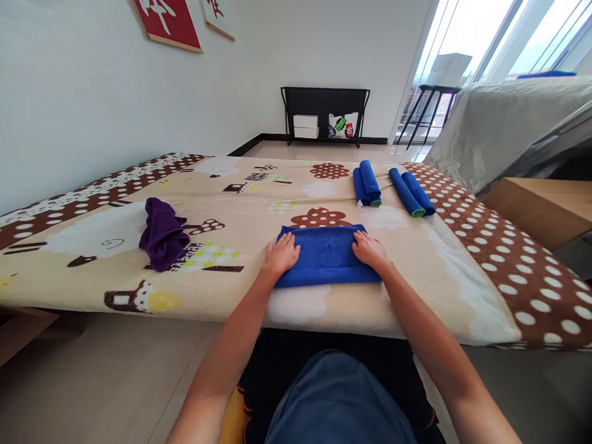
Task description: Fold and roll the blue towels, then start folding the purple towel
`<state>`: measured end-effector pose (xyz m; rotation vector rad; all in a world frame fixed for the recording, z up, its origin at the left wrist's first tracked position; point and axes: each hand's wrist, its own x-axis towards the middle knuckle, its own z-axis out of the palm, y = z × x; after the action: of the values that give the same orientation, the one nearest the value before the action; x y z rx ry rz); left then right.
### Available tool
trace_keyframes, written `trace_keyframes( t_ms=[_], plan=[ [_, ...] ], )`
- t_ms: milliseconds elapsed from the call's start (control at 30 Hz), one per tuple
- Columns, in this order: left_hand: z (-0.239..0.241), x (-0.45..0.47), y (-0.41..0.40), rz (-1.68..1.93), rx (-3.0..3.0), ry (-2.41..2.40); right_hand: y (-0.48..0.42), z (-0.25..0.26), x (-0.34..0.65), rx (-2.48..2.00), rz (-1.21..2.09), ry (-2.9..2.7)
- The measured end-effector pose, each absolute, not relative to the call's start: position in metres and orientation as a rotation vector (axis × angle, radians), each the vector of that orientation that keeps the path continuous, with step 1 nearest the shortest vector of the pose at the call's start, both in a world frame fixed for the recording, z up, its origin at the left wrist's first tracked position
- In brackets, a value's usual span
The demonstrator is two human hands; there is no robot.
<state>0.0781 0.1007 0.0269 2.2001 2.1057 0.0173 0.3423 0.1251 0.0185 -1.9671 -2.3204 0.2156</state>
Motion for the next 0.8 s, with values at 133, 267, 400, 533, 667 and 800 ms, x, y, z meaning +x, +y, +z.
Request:
trace_keyframes(
  t_ms=[133,267,400,533,667,800],
  plan=[
    [0.029,0.073,0.099,0.026,2.112,2.238,0.125,0.018,0.344,-2.009,0.19,-2.288],
    [0.025,0.11,0.109,-0.003,2.212,2.043,0.127,0.019,0.308,-1.862,0.244,-2.416],
    [0.019,0.137,0.125,-0.013,2.306,1.815,0.136,0.019,0.283,-1.721,0.331,-2.529],
    [0.017,0.112,0.137,0.021,2.227,1.932,0.15,0.018,0.303,-1.823,0.333,-2.452],
    [0.018,0.063,0.141,0.033,2.111,2.09,0.157,0.017,0.343,-1.944,0.315,-2.356],
    [0.017,0.037,0.14,0.033,2.117,2.067,0.156,0.017,0.365,-1.987,0.3,-2.323]
  ],
)
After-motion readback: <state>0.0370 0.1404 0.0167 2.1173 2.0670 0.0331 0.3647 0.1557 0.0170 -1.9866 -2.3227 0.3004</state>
